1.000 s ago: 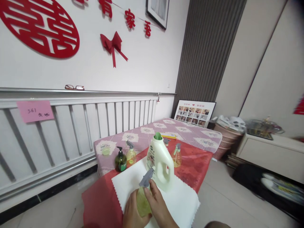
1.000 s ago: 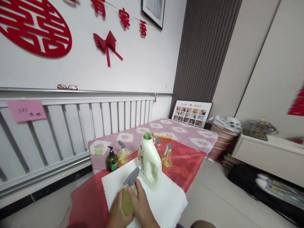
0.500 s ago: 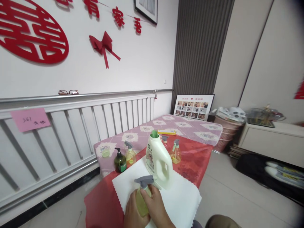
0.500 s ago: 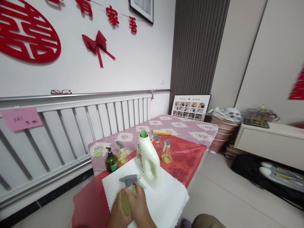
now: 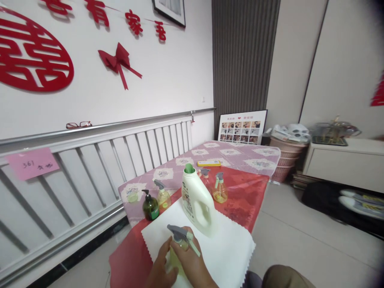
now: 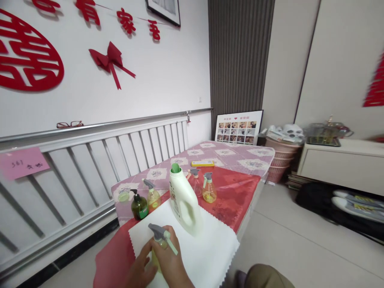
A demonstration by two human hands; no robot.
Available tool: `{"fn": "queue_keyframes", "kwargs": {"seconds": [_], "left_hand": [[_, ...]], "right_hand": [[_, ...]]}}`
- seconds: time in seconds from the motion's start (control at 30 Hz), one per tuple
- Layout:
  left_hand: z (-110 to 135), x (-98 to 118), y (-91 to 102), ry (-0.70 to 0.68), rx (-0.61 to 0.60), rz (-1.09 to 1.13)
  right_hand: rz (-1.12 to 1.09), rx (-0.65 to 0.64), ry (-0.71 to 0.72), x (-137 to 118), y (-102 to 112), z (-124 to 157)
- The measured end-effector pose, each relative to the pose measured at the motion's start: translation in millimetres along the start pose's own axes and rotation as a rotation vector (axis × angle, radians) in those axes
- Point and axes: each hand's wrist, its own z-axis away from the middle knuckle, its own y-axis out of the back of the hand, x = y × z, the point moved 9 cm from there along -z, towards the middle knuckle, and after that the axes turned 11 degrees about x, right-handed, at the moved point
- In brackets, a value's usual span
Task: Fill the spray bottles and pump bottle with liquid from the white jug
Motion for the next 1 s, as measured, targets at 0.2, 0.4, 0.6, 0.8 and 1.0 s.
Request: {"fn": "queue_keyframes", "kwargs": {"seconds": [0.2, 0.4, 0.6, 0.8, 1.0], "left_hand": [[-9, 41, 35.0, 0.058, 0.127, 0.504], [-8, 86, 40.4, 0.076, 0.211, 0.28], [-12, 82, 33.8, 0.107, 0.147, 0.277], [-14, 68, 31.3, -0.03, 0.073, 0.435], [-11, 53, 17.6, 0.03, 0.143, 0.678]], "right_hand": [[-0.138, -0.053, -0.032, 1, -7, 4], [-0.225, -0.106, 0.159, -25, -1, 15], [-0.161, -0.08, 0.081, -11, -5, 9], [0.002, -0.267, 0.126, -12, 7, 1], [0.053, -0.427, 0.113, -15, 13, 1]]}}
